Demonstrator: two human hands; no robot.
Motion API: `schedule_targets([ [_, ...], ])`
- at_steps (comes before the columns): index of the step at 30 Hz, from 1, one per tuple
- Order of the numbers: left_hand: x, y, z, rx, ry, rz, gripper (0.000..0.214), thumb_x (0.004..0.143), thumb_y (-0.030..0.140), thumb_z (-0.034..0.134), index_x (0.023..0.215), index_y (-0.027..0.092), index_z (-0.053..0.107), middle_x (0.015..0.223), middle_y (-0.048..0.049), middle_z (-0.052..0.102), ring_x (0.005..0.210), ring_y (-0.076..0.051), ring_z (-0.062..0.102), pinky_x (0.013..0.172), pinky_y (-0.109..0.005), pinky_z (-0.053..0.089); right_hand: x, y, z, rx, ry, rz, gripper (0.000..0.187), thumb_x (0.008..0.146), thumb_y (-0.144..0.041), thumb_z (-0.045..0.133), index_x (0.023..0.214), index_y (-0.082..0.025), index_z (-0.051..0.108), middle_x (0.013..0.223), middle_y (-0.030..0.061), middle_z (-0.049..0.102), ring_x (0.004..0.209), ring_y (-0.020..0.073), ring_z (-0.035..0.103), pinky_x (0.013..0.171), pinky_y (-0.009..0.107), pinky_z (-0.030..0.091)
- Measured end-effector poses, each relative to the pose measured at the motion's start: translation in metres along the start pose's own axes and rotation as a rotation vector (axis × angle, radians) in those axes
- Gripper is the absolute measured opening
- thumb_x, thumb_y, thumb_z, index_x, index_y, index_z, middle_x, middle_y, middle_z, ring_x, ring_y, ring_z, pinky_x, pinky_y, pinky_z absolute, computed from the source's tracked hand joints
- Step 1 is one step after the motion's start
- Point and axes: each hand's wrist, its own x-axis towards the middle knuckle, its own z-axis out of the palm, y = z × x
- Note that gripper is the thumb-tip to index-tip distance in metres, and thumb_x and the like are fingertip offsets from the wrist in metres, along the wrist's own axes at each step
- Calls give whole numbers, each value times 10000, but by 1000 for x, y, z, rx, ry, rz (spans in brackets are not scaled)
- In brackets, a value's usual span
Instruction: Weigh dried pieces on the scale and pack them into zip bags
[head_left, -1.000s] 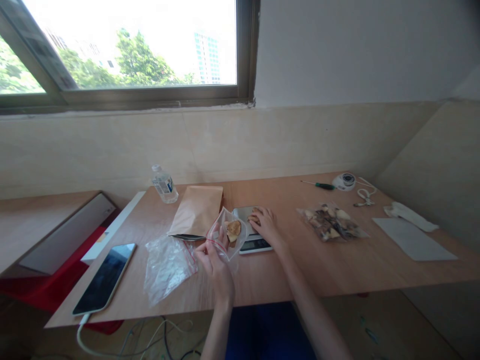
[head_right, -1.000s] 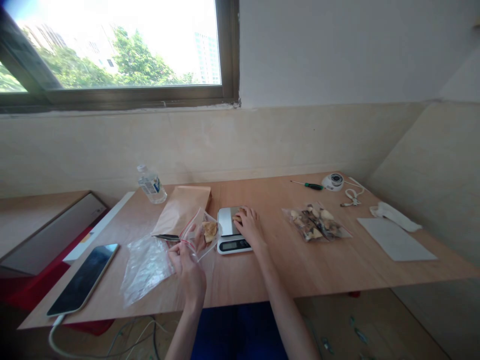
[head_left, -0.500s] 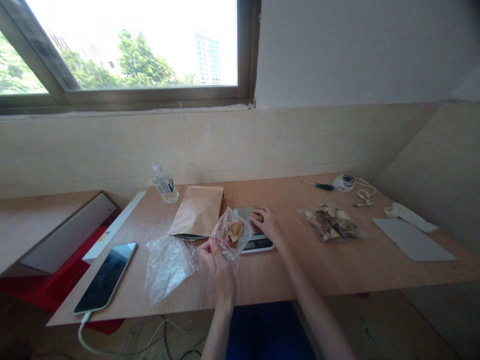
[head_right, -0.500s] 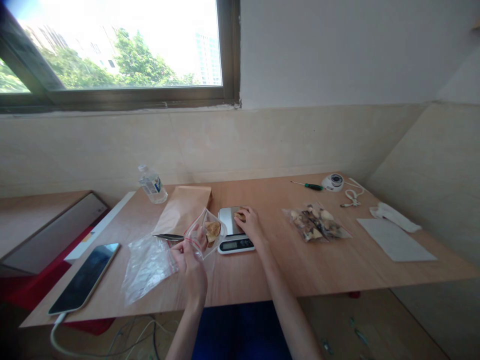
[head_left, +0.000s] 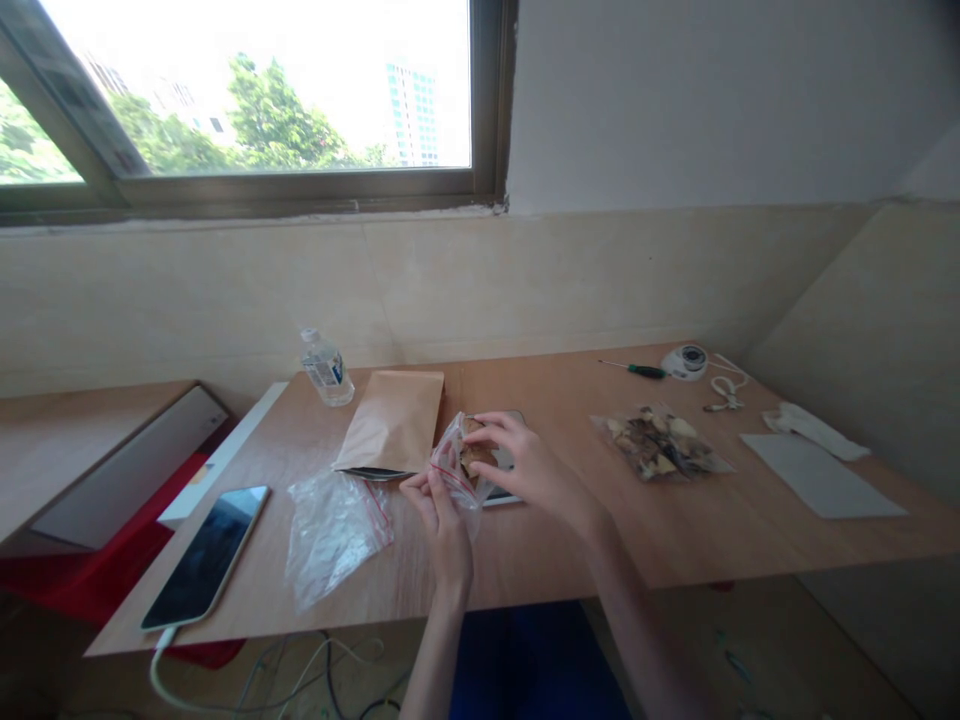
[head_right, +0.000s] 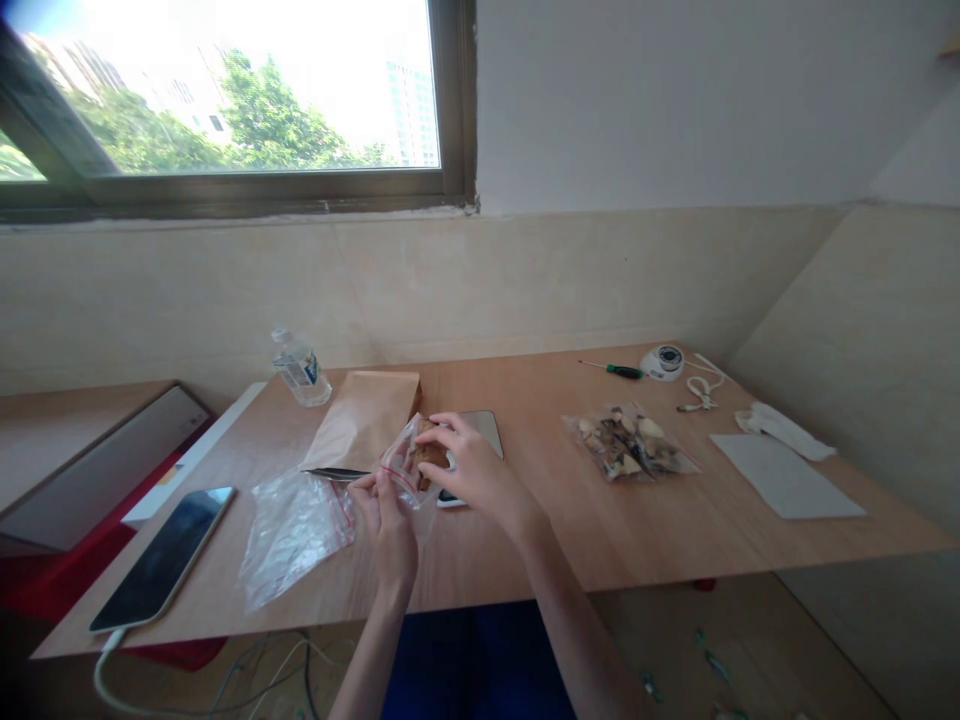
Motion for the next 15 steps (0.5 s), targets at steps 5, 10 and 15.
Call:
schedule_targets([
  [5, 5, -7, -5, 4, 5, -1, 279, 884, 492, 413, 864, 214, 401, 856, 1, 508, 801, -148, 532, 776, -275, 407, -6, -6, -6, 83, -140, -37, 179, 856, -199, 533, 937, -240, 688, 1130, 39, 624, 1078, 175, 577, 930, 314, 452],
  [10, 8, -9, -4, -50, -16, -32, 293, 860, 504, 446, 844, 214, 415, 846, 0, 535, 822, -162, 550, 789, -283, 408, -10, -15, -8, 212, -242, -38, 248, 893, -238, 463, 1012, -273, 678, 913, -19, 703, 827, 143, 649, 738, 259, 519],
  [15, 13, -5, -5, -255, -157, -157, 273, 814, 470, 524, 815, 213, 430, 819, 1, 579, 820, -157, 584, 780, -286, 441, -10, 9, -9, 247, 156, -3, 244, 902, -257, 445, 1013, -240, 661, 1039, 36, 670, 1020, 174, 595, 899, 322, 464],
])
